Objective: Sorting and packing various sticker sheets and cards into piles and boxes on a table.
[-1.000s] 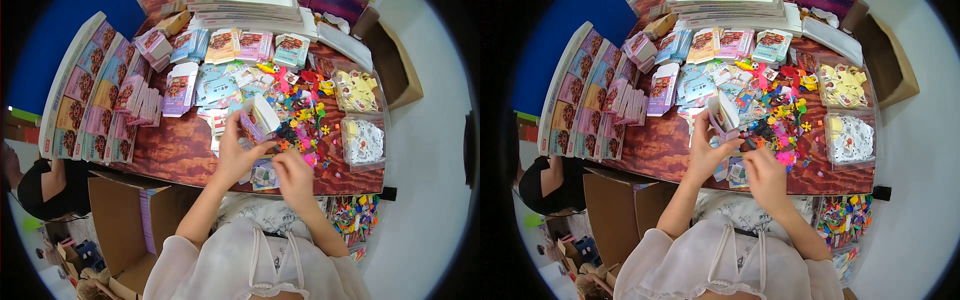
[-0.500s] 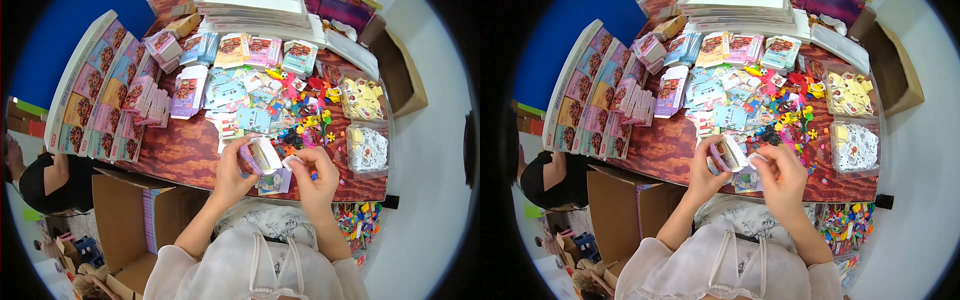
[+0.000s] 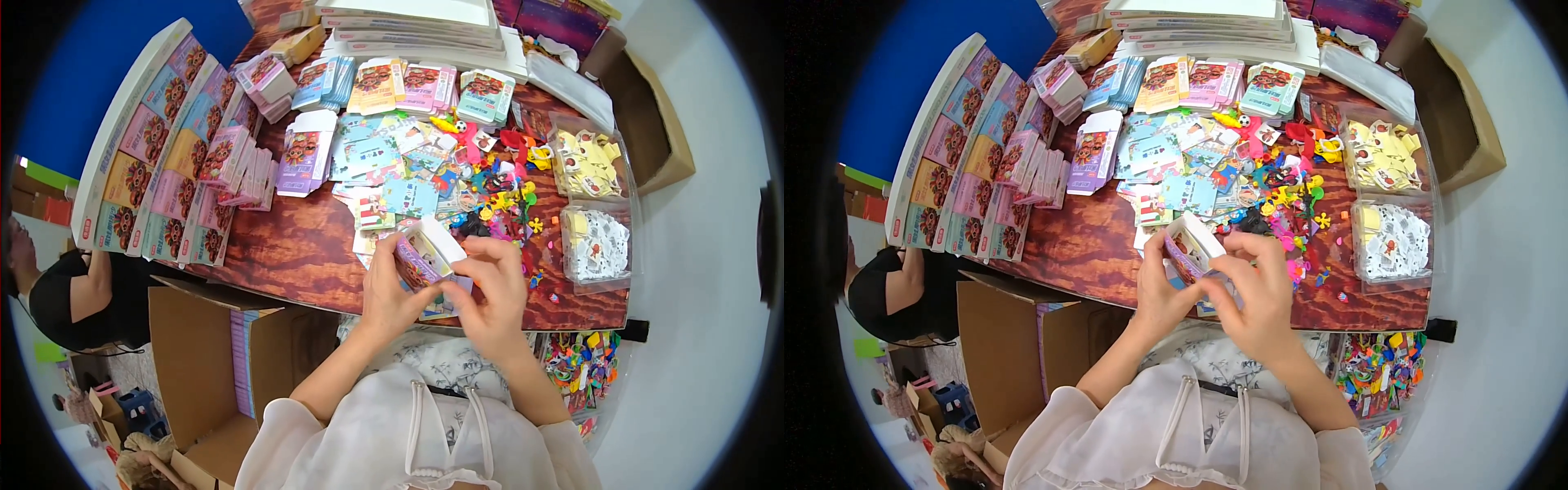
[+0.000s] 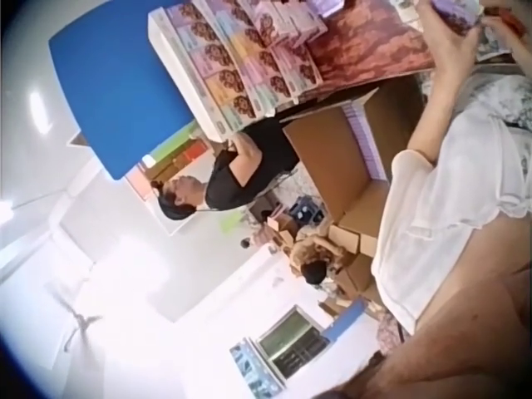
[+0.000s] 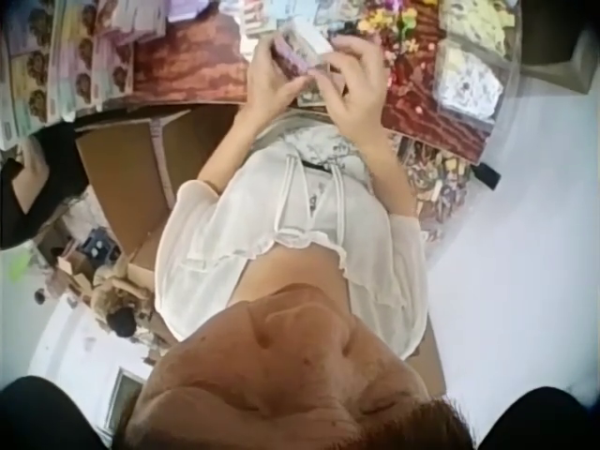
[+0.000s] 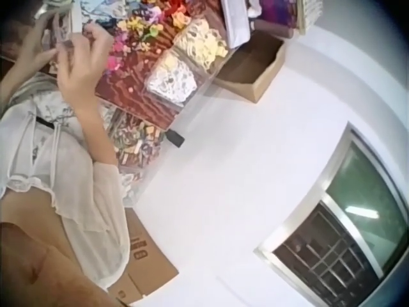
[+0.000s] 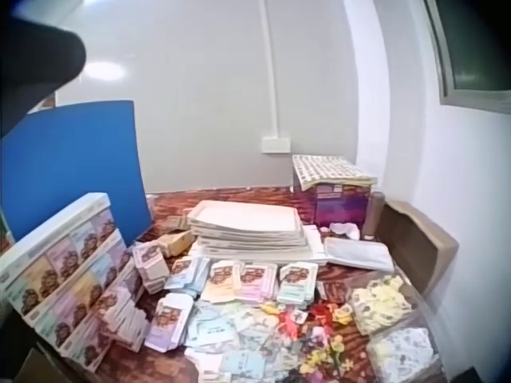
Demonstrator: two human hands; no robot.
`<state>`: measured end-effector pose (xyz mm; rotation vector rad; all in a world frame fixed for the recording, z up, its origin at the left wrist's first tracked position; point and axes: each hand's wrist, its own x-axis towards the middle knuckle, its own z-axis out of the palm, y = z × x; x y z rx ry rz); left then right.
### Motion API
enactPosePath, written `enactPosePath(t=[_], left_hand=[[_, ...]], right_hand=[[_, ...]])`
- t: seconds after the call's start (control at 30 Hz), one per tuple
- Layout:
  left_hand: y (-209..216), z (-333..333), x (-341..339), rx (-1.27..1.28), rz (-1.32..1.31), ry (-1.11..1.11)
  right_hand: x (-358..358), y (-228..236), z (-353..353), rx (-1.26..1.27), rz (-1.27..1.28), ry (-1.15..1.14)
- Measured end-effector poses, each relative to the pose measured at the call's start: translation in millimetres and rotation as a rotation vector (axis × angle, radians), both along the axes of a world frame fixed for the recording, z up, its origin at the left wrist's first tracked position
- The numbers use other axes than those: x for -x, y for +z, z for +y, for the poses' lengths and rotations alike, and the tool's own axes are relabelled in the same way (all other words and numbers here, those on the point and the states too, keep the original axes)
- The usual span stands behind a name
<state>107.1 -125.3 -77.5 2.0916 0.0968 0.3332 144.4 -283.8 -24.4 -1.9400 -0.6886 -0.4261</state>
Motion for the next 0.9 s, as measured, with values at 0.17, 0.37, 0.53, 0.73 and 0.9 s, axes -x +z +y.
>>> enactPosePath(t=[0.17, 0.37, 0.53, 0.73, 0.9], left_hand=[[7, -10, 5, 0.114, 0.040, -0.200], [34, -12, 9, 0.456, 0.201, -0.318], [32, -5, 11, 0.567, 0.327, -0.493], [28, -7, 7, 0.492, 0.295, -0.517], [32, -11, 9, 0.502, 0.335, -0.462]], right_hand=[[5, -19, -11, -0.228, 0.513, 0.010], [-2, -19, -31, -0.631, 0.661, 0.062], [-4, -36, -62, -0.453, 0.634, 0.242], [4, -14, -53, -0.326, 0.702, 0.056], [-3, -25, -58, -0.188, 0.455, 0.186]])
